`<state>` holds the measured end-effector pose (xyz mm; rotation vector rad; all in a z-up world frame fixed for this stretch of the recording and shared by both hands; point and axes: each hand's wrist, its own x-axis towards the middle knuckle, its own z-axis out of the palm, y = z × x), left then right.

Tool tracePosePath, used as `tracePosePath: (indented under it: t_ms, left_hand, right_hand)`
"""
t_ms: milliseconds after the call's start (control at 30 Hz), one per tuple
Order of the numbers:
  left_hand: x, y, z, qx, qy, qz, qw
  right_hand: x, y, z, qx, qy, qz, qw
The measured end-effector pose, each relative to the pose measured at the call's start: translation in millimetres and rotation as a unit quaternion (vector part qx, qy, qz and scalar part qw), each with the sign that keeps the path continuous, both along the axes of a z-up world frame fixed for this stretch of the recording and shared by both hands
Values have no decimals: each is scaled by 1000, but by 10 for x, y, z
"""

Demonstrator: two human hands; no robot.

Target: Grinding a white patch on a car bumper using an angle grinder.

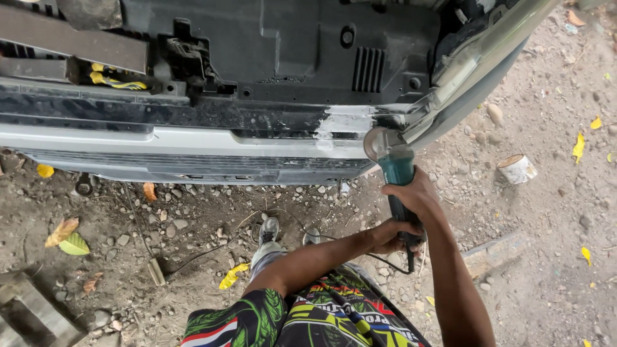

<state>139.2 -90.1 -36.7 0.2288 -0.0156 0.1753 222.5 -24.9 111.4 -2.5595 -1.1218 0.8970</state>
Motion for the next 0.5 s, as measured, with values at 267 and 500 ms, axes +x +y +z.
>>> tracePosePath:
  t_ms: [267, 500]
  left_hand:
    - [-44, 84, -15, -4, 10, 19, 1000]
    - [-118, 119, -144, -13, 32, 40, 999]
  right_hand:
    - [-98, 84, 9, 3, 3, 6, 1000]
    - [-278, 228, 22, -15, 3, 41, 999]
